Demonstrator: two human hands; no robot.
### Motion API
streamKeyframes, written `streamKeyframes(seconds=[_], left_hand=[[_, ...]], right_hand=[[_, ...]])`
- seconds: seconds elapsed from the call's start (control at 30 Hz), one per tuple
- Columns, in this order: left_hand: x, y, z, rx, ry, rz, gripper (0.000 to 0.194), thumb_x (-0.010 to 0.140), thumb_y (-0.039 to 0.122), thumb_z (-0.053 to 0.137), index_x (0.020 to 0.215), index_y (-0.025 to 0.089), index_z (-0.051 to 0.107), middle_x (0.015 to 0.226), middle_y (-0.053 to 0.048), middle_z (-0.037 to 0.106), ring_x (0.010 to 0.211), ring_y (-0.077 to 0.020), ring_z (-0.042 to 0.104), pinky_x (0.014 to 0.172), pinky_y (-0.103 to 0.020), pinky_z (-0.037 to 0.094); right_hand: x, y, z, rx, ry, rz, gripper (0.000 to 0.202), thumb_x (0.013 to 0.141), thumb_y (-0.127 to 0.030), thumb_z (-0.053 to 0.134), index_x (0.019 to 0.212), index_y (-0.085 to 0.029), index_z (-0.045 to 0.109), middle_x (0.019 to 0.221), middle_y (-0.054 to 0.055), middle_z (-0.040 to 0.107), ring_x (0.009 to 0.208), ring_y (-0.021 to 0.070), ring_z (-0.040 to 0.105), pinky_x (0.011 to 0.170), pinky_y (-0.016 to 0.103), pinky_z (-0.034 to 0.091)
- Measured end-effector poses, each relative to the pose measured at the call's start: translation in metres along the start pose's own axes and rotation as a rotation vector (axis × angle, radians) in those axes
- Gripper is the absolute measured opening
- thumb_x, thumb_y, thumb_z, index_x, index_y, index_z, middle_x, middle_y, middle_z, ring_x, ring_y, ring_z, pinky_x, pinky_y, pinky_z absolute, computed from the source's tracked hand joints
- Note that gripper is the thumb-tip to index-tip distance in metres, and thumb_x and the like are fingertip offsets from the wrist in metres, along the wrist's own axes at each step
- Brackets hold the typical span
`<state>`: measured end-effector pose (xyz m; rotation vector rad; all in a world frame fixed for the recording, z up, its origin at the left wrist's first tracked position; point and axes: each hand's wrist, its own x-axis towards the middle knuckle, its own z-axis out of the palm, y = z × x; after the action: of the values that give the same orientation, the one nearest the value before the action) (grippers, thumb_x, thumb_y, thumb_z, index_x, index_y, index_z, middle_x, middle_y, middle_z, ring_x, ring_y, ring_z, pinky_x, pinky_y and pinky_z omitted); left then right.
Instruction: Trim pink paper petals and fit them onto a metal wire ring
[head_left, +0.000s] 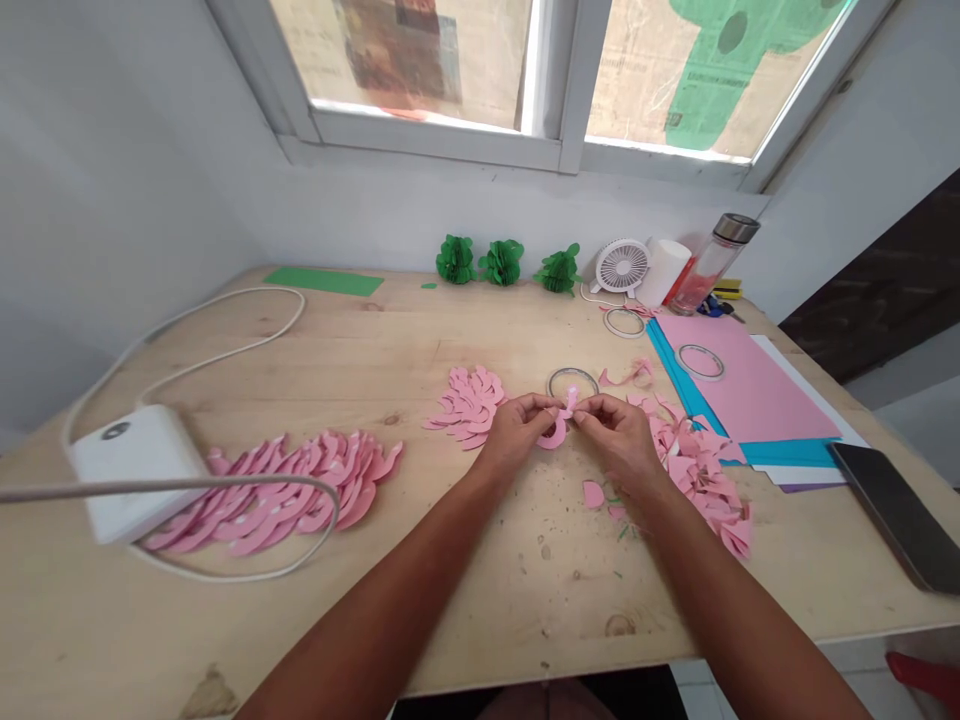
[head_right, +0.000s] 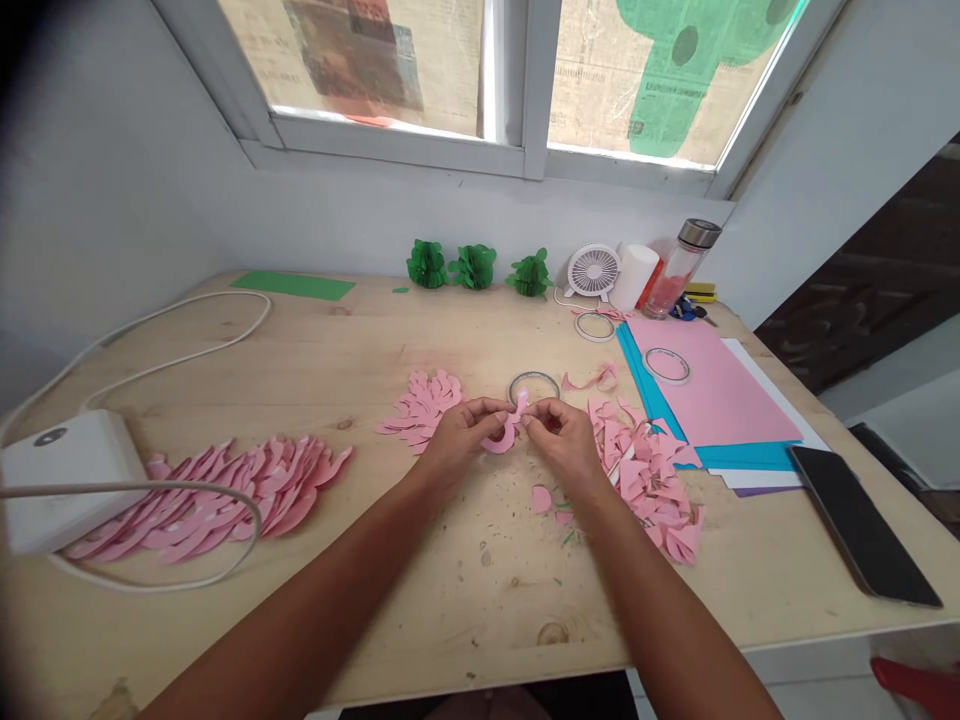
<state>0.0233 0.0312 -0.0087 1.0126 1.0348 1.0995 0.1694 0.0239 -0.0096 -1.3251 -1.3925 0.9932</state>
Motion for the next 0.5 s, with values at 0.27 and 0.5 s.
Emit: streamKeyframes(seconds=[0.27,0.5], left_hand=[[-0.0016,-0.0002,-0.0006,-0.01,-0.072,-0.059,0.014,0.063,0.027,0.063,0.065,0.013,0.059,0.06,-0.003,0.061,0.052,-0.0118,0.057,0.046,-0.022,0.043],[-0.004,0.0019,-0.0004,0.038,-0.091,-0.047,0.011,0.064,0.024,0.062,0.062,0.014,0.058,0.055,-0.001,0.06,0.049,-0.0104,0.056,0.045,-0.02,0.042]], right_hand=[[0.0046,-0.0021,-0.0051,-0.052,0.05,0.006,0.018,0.069,-0.034,0.061,0.072,-0.016,0.063,0.07,0.002,0.063,0.063,0.0149,0.056,0.057,0.025,0.041],[0.0027,-0.0052,-0.0041,-0.023,0.04,0.009,0.017,0.069,-0.033,0.061,0.072,-0.016,0.062,0.069,0.001,0.062,0.062,0.0136,0.054,0.056,0.024,0.04]])
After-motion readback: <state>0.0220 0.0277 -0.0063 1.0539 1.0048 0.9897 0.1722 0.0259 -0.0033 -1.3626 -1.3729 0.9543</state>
